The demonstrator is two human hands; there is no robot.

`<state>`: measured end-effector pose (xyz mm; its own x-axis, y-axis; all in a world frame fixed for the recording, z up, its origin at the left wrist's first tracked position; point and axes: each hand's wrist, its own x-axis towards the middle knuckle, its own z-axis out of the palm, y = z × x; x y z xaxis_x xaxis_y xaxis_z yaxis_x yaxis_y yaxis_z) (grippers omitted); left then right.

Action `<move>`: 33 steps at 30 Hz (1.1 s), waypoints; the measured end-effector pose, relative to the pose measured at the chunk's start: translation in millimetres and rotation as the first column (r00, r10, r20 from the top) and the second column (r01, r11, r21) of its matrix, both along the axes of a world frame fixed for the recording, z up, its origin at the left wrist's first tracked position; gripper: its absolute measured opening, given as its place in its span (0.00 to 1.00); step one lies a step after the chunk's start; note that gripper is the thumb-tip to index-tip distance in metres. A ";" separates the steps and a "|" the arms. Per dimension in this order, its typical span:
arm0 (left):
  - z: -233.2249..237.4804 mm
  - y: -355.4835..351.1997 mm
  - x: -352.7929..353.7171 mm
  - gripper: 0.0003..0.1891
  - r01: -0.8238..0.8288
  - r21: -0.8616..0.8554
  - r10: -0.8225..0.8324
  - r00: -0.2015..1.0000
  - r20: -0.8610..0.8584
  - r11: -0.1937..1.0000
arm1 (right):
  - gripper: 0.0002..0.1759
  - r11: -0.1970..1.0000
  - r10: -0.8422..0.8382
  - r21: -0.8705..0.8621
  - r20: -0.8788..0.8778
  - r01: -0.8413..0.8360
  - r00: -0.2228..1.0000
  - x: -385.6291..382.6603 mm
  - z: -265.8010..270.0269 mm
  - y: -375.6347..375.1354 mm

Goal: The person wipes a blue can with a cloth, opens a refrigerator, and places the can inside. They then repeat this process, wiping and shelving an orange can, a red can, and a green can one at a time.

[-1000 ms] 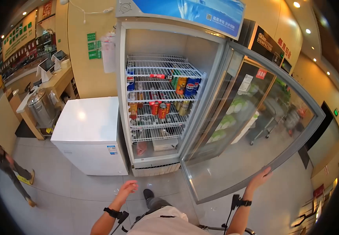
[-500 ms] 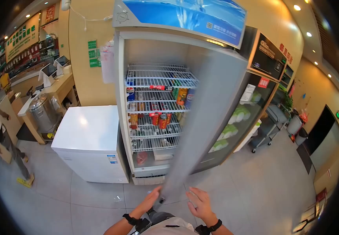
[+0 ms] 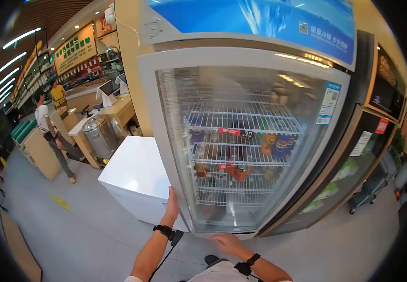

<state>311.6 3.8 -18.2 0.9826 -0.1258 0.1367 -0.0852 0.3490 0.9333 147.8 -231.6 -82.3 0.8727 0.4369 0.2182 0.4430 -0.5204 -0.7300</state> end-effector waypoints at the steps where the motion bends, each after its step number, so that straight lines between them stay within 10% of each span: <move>1: 4.1 -2.9 16.6 0.37 -0.011 0.022 0.011 1.000 -0.006 1.000 | 0.14 1.000 0.012 0.010 -0.002 -0.012 1.000 13.8 -6.0 -10.7; 12: -30.5 -12.8 69.0 0.38 -0.269 0.086 0.282 0.927 -0.248 0.959 | 0.13 0.989 0.078 -0.108 -0.198 -0.100 0.977 90.6 -61.5 -81.7; 15: -27.4 1.5 73.9 0.34 -0.327 0.274 0.325 0.944 0.055 0.904 | 0.13 0.904 0.290 -0.240 -0.261 -0.353 0.921 122.3 -70.2 -54.0; 18: -9.2 28.1 27.8 0.31 -0.544 0.393 0.513 0.837 0.191 0.741 | 0.14 0.794 0.444 -0.264 -0.362 -0.547 0.820 143.8 -61.7 -8.2; 22: -77.8 95.5 -75.2 0.24 -0.623 0.170 0.641 0.763 -0.084 0.763 | 0.15 0.663 0.621 -0.238 -0.356 -0.710 0.699 150.4 -79.3 64.9; 29: -171.2 32.3 -403.0 0.17 -0.839 0.495 0.857 -0.071 -0.510 0.226 | 0.18 0.099 0.869 -0.281 -0.442 -0.955 0.220 82.0 -117.9 175.1; 33: -178.2 -35.3 -543.5 0.17 -0.921 0.388 0.761 -0.250 -0.598 0.002 | 0.18 -0.210 0.914 -0.372 -0.402 -0.904 -0.047 18.4 -130.5 241.8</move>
<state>-231.9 -31.4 -196.4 -0.0896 0.8365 -0.5406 -0.0232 0.5409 0.8408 166.2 10.2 -212.7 -0.5289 0.7816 -0.3307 0.7596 0.2621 -0.5953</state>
